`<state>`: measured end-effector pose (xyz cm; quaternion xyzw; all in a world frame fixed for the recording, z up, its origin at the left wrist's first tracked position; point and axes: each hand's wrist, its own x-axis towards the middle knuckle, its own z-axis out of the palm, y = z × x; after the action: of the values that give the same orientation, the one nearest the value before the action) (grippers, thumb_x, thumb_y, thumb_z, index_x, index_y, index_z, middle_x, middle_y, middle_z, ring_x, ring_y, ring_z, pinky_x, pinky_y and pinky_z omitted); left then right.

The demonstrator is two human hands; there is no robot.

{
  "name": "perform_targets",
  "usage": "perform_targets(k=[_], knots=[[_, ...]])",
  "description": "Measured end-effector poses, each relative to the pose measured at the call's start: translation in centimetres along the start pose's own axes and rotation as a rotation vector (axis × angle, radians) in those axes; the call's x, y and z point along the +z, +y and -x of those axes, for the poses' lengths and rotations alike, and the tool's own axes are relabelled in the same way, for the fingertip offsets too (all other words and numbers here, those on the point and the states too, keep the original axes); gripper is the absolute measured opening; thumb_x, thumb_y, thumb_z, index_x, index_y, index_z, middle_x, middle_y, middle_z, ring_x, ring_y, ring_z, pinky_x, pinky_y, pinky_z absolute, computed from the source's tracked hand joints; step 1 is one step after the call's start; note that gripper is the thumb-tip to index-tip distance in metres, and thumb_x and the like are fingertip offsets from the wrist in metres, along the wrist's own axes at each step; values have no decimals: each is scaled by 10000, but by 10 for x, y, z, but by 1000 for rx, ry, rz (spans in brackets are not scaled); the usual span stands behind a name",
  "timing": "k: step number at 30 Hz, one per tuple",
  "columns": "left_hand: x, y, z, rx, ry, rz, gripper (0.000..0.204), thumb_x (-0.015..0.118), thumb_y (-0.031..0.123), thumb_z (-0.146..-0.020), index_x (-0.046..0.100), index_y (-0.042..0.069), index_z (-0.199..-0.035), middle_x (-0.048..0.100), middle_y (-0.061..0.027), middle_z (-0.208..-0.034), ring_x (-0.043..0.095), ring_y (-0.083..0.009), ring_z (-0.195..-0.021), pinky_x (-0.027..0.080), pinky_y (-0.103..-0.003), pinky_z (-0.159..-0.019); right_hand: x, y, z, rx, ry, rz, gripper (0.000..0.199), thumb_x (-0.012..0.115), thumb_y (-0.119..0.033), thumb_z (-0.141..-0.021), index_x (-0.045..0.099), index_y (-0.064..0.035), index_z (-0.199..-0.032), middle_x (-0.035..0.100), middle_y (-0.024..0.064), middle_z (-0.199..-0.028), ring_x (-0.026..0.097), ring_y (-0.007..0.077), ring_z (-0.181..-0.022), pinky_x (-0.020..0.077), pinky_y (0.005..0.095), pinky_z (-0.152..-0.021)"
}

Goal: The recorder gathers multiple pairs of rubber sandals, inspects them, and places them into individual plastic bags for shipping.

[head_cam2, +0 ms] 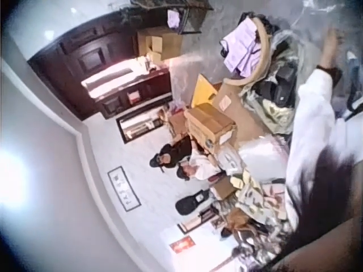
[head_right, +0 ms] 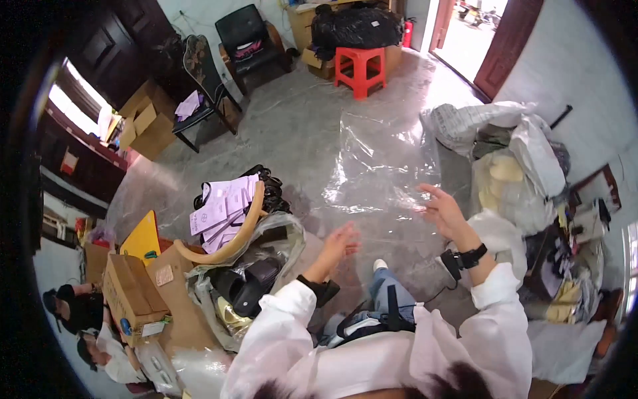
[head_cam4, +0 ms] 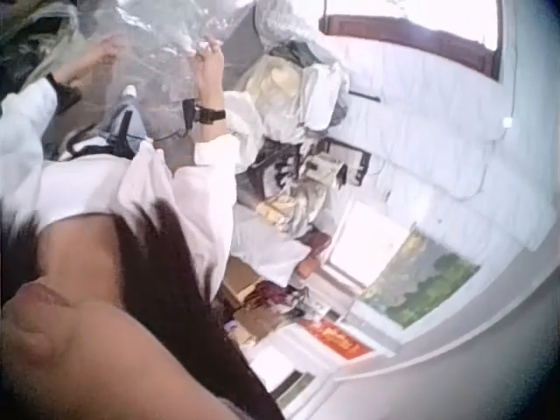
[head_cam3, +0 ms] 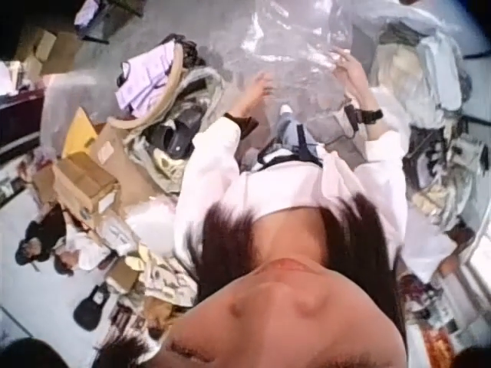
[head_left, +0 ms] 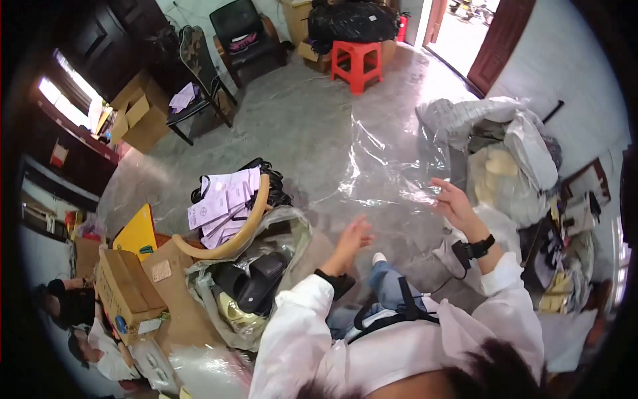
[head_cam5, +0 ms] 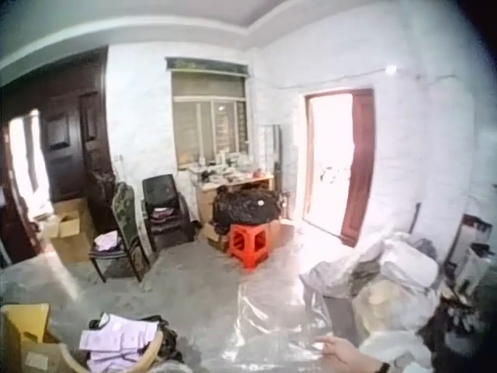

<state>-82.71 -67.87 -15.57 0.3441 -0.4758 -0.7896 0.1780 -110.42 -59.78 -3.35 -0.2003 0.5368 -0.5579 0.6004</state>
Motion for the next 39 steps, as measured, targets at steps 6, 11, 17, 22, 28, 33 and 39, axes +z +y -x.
perform_targets(k=[6, 11, 17, 22, 28, 33, 39], knots=[[-35, 93, -104, -59, 51, 772, 864, 488, 541, -851, -41, 158, -1417, 311, -211, -1326, 552, -378, -995, 477, -460, -854, -46, -66, -116, 66, -86, 106, 455, 417, 64, -800, 414, 5, -1251, 517, 73, -1171, 566, 90, -743, 498, 255, -636], [-107, 138, -174, -26, 196, 660, 808, 540, 416, -862, -47, 312, -1407, 246, -237, -1360, 575, -379, -948, 504, -488, -795, -32, -90, -234, 169, -163, 288, 439, 438, 59, -792, 474, -23, -1222, 521, 60, -1191, 589, 99, -686, 483, 220, -591], [-216, 169, -247, 1, 393, 342, 894, 601, 46, -815, 4, 311, -1425, 418, -182, -1226, 611, -247, -737, 539, -371, -685, 49, -97, -395, 254, -368, 474, 492, 451, 67, -762, 441, -4, -1249, 568, 45, -963, 522, 80, -595, 459, 204, -526], [-308, 216, -287, -126, 380, 491, 674, 529, -65, -768, 298, 91, -1381, 600, -82, -785, 604, -162, -715, 502, -282, -624, 126, -121, -528, 351, -501, 406, 511, 445, 88, -743, 443, -12, -1245, 502, 87, -1239, 550, 94, -644, 466, 219, -566], [-419, 256, -311, -18, 516, 689, 645, 550, -50, -774, 324, 75, -1364, 598, -83, -899, 596, -151, -715, 508, -273, -654, 246, -143, -671, 271, -602, 413, 505, 459, 91, -744, 448, -13, -1237, 506, 84, -1231, 564, 110, -653, 498, 237, -589], [-499, 282, -303, 209, 512, 892, 604, 542, -48, -799, 331, 55, -1355, 595, -83, -932, 600, -151, -820, 500, -253, -713, 389, -147, -786, 296, -855, 542, 500, 491, 93, -734, 463, -23, -1220, 505, 71, -1188, 572, 115, -681, 491, 220, -560], [-546, 316, -270, 346, 786, 1125, 430, 494, 7, -860, 435, 18, -1285, 477, -100, -1253, 511, -132, -1042, 410, -222, -855, 607, -124, -872, 348, -1334, 777, 455, 495, 73, -766, 471, -16, -1211, 490, 76, -1240, 565, 103, -671, 474, 220, -569]])
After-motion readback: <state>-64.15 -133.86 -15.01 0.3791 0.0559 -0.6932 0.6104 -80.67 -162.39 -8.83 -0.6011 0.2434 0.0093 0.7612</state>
